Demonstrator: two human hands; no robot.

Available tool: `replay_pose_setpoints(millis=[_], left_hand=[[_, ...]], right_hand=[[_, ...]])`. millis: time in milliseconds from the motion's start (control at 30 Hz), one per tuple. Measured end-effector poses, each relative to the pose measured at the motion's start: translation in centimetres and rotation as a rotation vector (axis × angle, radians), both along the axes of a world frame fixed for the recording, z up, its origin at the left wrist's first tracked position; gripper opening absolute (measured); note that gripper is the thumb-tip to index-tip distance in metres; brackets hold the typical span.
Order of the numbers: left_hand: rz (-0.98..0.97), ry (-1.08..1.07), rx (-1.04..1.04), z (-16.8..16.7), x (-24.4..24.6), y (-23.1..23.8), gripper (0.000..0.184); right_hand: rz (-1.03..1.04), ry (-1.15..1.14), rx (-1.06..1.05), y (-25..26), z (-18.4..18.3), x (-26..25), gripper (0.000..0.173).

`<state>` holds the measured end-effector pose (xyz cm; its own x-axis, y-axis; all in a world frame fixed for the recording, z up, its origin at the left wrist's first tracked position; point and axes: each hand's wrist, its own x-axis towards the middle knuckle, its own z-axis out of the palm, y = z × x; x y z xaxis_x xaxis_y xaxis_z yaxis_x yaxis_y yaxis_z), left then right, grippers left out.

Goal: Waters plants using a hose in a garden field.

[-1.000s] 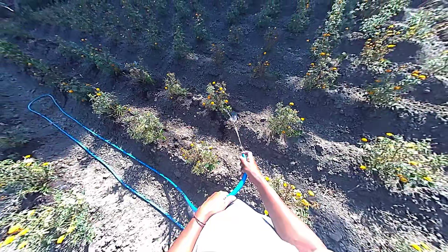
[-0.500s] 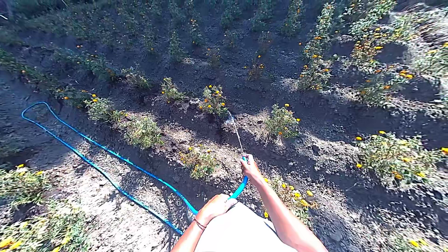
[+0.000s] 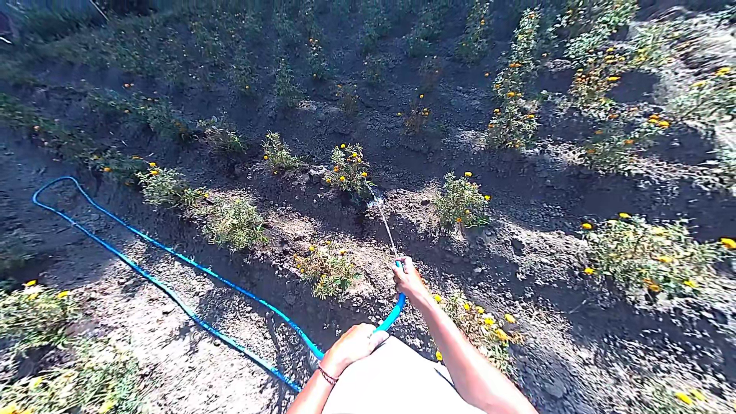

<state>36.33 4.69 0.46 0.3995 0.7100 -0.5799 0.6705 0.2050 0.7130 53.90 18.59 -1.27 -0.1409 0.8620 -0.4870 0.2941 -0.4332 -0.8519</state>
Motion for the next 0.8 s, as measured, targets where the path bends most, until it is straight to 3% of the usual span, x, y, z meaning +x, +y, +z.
replay_pose_setpoints(millis=[800], left_hand=[[-0.044, -0.022, 0.013, -0.4, 0.8, -0.1, 0.052]], right_hand=[[-0.062, -0.062, -0.074, -0.7, -1.1, 1.5, 0.035]])
